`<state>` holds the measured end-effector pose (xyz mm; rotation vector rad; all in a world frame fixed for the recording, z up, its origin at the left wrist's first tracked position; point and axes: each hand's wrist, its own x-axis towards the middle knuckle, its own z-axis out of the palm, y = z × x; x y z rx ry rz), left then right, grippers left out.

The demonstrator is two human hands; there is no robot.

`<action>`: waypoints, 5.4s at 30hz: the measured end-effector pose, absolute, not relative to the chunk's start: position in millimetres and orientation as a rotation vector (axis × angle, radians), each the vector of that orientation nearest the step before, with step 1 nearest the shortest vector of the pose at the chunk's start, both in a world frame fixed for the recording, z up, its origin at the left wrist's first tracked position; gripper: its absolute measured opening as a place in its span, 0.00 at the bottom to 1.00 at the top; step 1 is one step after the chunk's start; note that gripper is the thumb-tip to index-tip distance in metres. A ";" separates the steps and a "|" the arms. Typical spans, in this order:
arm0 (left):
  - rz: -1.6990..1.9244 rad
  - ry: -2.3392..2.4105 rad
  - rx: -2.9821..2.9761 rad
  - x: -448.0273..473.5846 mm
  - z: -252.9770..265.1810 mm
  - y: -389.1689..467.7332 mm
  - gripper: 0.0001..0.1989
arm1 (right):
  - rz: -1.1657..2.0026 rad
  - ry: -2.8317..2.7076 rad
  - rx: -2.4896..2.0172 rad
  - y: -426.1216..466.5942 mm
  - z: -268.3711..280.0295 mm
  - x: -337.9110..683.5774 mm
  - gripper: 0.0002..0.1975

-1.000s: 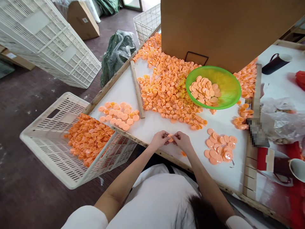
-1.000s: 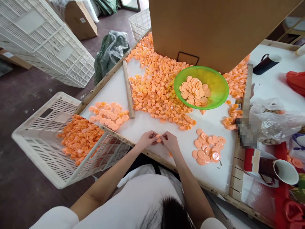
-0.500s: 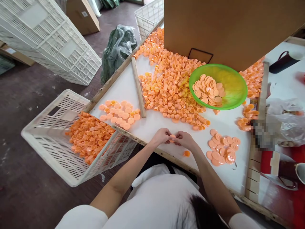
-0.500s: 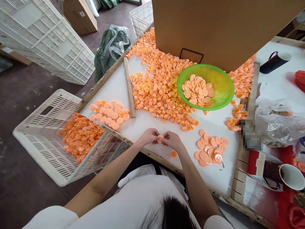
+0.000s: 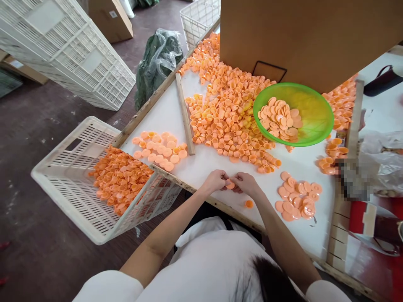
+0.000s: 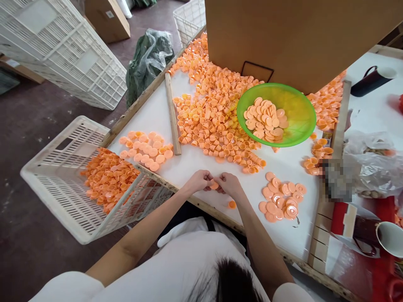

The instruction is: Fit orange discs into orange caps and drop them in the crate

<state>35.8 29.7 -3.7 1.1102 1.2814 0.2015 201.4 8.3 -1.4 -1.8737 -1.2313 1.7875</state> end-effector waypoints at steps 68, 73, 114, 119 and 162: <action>0.233 1.274 1.994 64.0 5.5 -17.3 0.13 | 1.255 -0.799 -1.663 -63.8 -17.7 240.6 0.19; 0.174 1.414 2.018 73.2 3.0 -11.4 0.15 | 1.270 -0.736 -1.649 -66.9 -17.9 241.9 0.19; 0.215 1.210 1.239 48.8 -19.8 -0.1 0.10 | 1.442 -1.404 -1.807 -39.7 1.6 216.4 0.10; 0.224 1.211 1.264 49.1 -19.1 -0.8 0.07 | 1.358 -1.428 -1.908 -40.2 0.5 211.3 0.10; 0.718 1.567 2.003 7.6 -6.4 50.1 0.08 | 0.584 -1.310 -2.341 -66.1 25.8 313.1 0.15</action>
